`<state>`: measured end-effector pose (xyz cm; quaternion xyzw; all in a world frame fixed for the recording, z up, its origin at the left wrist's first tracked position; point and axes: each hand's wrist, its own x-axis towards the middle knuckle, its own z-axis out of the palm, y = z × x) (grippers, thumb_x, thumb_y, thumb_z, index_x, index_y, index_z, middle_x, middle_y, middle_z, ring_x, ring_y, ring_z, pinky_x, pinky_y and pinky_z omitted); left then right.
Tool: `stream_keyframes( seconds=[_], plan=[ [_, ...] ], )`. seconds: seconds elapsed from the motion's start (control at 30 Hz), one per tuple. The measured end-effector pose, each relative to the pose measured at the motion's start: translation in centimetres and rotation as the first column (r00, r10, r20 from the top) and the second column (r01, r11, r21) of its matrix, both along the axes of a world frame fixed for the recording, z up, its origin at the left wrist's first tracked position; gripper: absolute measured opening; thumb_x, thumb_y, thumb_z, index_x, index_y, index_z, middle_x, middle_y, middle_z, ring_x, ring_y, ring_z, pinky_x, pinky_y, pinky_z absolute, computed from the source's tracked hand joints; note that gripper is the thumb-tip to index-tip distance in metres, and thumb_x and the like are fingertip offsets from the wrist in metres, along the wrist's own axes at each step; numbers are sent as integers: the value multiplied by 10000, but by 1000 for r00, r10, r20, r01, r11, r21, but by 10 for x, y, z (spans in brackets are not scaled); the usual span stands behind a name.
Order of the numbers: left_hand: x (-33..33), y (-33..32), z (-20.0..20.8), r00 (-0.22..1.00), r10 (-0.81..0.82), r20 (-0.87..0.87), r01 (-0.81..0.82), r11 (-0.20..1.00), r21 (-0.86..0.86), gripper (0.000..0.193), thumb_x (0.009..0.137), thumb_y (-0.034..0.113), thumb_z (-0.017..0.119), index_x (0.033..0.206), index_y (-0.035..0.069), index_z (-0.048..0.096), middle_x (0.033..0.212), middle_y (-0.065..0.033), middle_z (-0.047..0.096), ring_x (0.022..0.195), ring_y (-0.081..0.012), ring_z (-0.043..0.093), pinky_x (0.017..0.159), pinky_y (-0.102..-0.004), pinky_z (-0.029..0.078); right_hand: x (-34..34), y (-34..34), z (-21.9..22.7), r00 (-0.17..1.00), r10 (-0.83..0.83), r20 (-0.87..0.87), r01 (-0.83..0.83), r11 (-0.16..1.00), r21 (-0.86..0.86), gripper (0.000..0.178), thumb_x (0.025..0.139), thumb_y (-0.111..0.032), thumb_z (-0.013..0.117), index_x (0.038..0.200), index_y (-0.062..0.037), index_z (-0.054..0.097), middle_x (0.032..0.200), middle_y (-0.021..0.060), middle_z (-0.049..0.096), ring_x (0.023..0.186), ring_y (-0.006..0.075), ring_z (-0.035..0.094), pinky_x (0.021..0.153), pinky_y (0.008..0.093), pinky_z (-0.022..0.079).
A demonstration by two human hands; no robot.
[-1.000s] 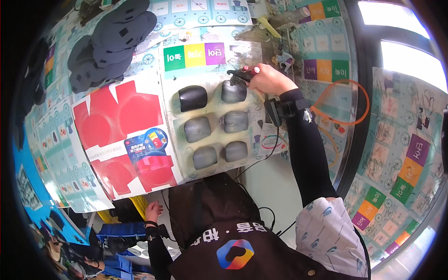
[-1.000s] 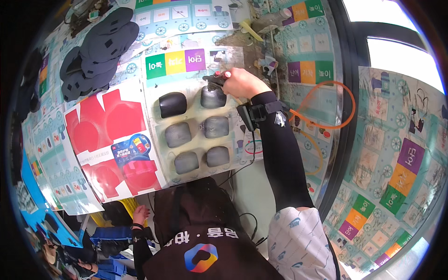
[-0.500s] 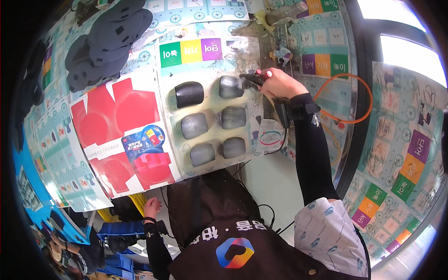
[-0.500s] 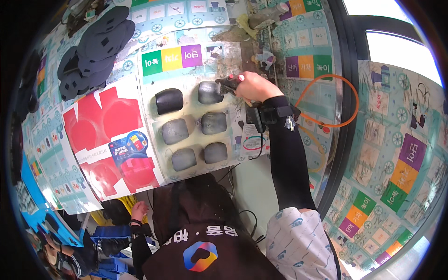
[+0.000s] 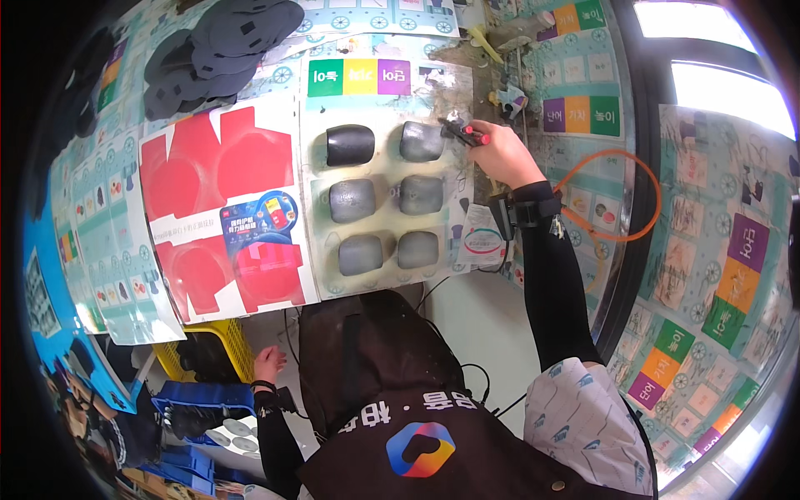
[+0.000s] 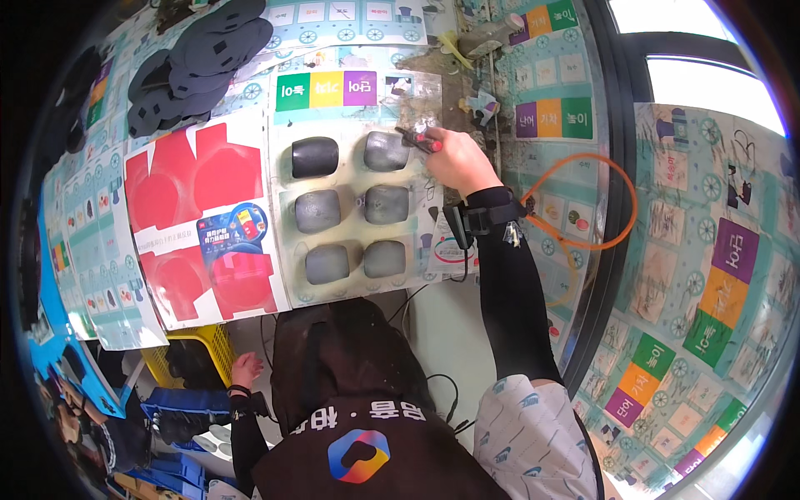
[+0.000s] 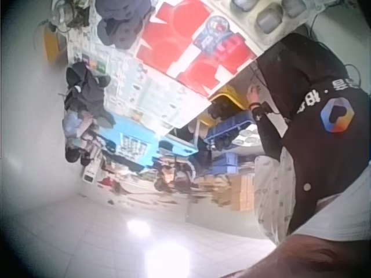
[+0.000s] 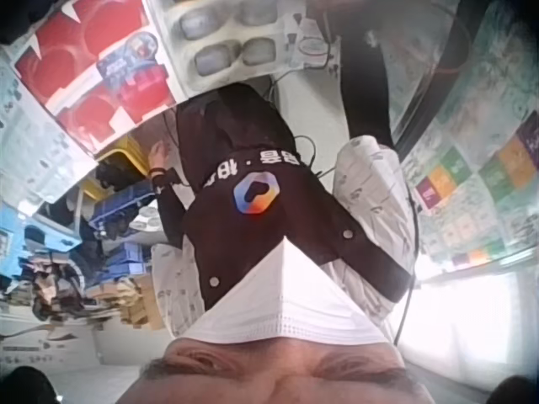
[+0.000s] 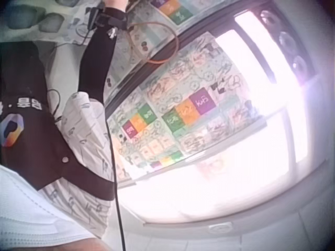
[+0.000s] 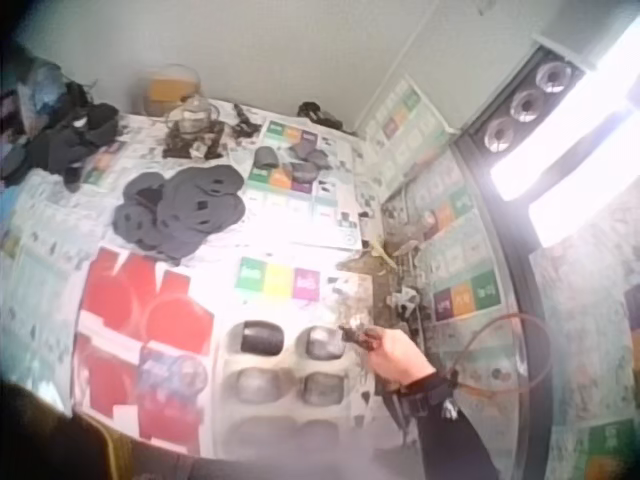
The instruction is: The person is assembling and applying glue to shoe components at a workstation in a factory setting.
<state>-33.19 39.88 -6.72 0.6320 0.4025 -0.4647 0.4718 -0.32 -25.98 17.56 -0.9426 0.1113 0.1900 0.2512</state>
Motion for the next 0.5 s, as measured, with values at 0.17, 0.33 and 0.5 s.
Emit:
stream_keyframes(
  seconds=[0.17,0.33,0.5],
  plan=[
    [-28,-4,3,1000,14,19,-14,1000,24,341,1018,348,606,1201,67,665,955,-93,755,750,-156,708,630,-272,519,-13,9,-4,994,102,28,-102,995,-12,447,771,-120,678,1193,27,673,966,305,675,968,472,637,846,424,523],
    [-58,1,2,997,62,39,-63,998,22,326,1016,331,601,1200,71,671,955,-92,757,748,-159,713,633,-279,524,-29,22,-7,988,126,94,-118,989,-88,262,812,-90,545,1003,-23,711,923,292,669,915,490,624,824,533,512],
    [-74,2,7,993,85,87,-86,996,12,320,1017,313,585,1195,64,677,953,-97,760,749,-167,719,634,-284,530,-35,29,-6,987,156,46,-150,982,-114,242,837,-107,537,989,-21,704,925,291,671,920,487,631,830,537,512]
  ],
)
